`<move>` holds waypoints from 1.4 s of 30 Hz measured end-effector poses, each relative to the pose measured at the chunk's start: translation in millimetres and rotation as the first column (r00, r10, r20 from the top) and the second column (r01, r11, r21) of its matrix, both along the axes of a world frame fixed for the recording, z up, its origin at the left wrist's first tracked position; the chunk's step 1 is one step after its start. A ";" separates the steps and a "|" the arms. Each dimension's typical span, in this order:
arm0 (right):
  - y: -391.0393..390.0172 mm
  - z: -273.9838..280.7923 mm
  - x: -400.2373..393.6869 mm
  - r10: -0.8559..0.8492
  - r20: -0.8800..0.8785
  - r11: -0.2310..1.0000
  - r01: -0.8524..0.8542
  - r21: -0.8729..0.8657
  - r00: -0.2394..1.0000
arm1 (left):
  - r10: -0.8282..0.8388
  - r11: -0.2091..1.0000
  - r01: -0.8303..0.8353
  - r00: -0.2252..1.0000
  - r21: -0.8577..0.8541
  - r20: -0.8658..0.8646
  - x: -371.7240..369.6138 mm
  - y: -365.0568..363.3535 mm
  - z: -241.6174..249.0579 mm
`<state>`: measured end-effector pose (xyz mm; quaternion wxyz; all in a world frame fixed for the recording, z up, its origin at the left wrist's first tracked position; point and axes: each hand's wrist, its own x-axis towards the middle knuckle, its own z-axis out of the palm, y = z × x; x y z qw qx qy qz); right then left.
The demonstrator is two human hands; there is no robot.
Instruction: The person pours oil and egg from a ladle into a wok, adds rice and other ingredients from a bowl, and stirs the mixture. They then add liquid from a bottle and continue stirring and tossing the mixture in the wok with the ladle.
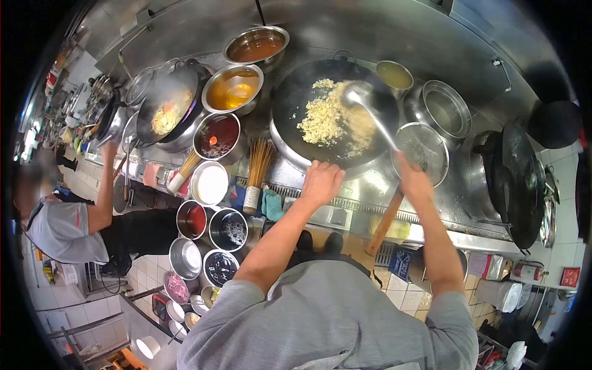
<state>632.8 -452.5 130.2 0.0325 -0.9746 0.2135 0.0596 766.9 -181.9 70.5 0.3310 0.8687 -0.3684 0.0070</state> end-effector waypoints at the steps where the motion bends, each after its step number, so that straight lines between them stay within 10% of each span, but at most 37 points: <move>1: 16.9 -23.9 16.7 -0.050 0.008 0.996 0.049 0.073 0.999 | -0.004 1.000 0.004 1.000 0.004 -0.002 -0.6 -0.1 0.6; 6: 106.2 -45.4 -38.8 -0.091 0.231 0.829 -0.055 0.557 0.969 | -0.027 0.999 0.029 0.999 -0.037 0.036 8.1 -1.7 -11.0; 9: 143.2 27.6 -96.4 -0.230 0.078 0.698 0.109 0.707 0.970 | -0.088 0.996 0.087 0.996 -0.017 -0.021 15.9 -2.6 -12.5; 16: 103.3 173.2 -146.9 -0.020 -0.316 0.717 0.234 0.656 0.948 | -0.101 0.991 0.087 0.985 -0.104 -0.139 -44.5 32.4 94.1; 23: 102.4 -4.1 -29.7 -0.036 0.319 0.931 -0.084 0.356 0.947 | -0.165 0.985 0.167 0.985 -0.045 0.049 -64.0 48.1 -31.3; 29: 114.5 121.1 -134.8 -0.068 0.161 0.740 -0.058 0.670 0.985 | -0.130 0.979 0.118 0.990 -0.169 -0.063 -97.2 59.5 78.5; 34: 90.6 44.4 -71.1 0.067 -0.040 0.881 -0.040 0.472 0.997 | -0.098 0.973 0.104 0.994 -0.207 0.042 -29.9 4.7 2.6; 36: 98.9 3.8 -30.8 -0.007 0.151 0.899 -0.060 0.433 0.989 | -0.097 0.976 0.106 0.994 -0.191 0.058 -42.8 15.6 -8.4; 40: 124.2 42.1 -60.1 -0.126 0.295 0.851 -0.050 0.523 0.947 | -0.107 0.989 0.105 0.994 -0.109 -0.014 -113.0 68.1 22.4; 42: 120.9 100.0 -105.3 -0.174 0.017 0.699 0.111 0.707 0.985 | -0.127 0.985 0.122 0.992 -0.120 -0.028 -109.3 70.0 60.2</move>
